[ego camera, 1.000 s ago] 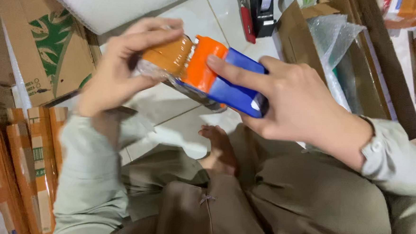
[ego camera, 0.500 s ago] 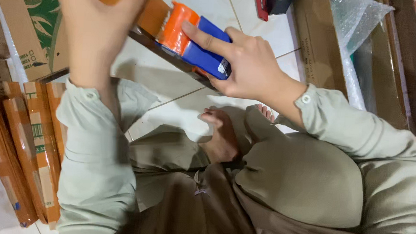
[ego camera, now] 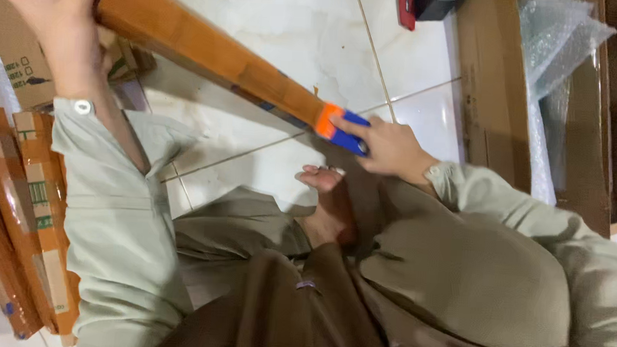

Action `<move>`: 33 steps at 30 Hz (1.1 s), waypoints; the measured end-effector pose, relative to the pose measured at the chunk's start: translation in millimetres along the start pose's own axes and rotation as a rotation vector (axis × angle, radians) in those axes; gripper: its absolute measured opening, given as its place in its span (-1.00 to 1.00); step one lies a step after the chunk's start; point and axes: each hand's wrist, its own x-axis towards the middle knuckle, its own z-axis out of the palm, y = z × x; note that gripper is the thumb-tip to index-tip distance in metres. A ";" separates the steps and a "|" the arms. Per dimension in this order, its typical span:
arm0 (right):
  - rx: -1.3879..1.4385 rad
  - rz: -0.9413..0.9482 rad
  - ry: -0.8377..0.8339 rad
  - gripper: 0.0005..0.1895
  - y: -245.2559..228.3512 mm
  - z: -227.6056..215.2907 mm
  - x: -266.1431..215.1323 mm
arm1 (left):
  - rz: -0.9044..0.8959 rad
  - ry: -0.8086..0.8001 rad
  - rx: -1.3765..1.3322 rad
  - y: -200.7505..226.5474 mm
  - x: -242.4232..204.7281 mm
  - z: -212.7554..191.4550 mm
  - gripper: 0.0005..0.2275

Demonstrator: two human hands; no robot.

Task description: The person wraps a roll of bubble wrap in a piece of cardboard, securing it with a tape dispenser. They then place the wrapped item aside and use a ruler and a utility knife to cut a sheet of bubble wrap on the floor.

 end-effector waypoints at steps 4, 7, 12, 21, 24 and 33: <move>-0.081 0.078 -0.194 -0.21 18.2 26.4 -9.5 | -0.228 0.007 0.005 -39.0 -16.6 -41.7 -0.70; -0.103 0.079 -0.213 -0.20 10.5 26.1 -1.2 | -0.141 -0.142 0.081 -70.7 -15.5 -56.6 -0.73; -0.160 0.119 -0.175 -0.21 -0.9 28.3 20.8 | -0.392 -0.303 0.554 -113.8 -72.6 -49.7 -0.52; -0.090 0.195 -0.306 -0.19 -24.4 -13.3 36.7 | 0.119 -0.940 0.910 -68.0 -227.4 88.8 -0.52; -0.038 0.219 -0.333 -0.20 -26.4 -15.2 36.1 | -0.014 -1.159 0.609 -42.9 -258.9 107.8 0.01; -0.079 0.182 -0.231 -0.22 -19.3 -3.0 27.1 | -0.090 -1.282 0.943 -20.6 -244.0 140.8 0.09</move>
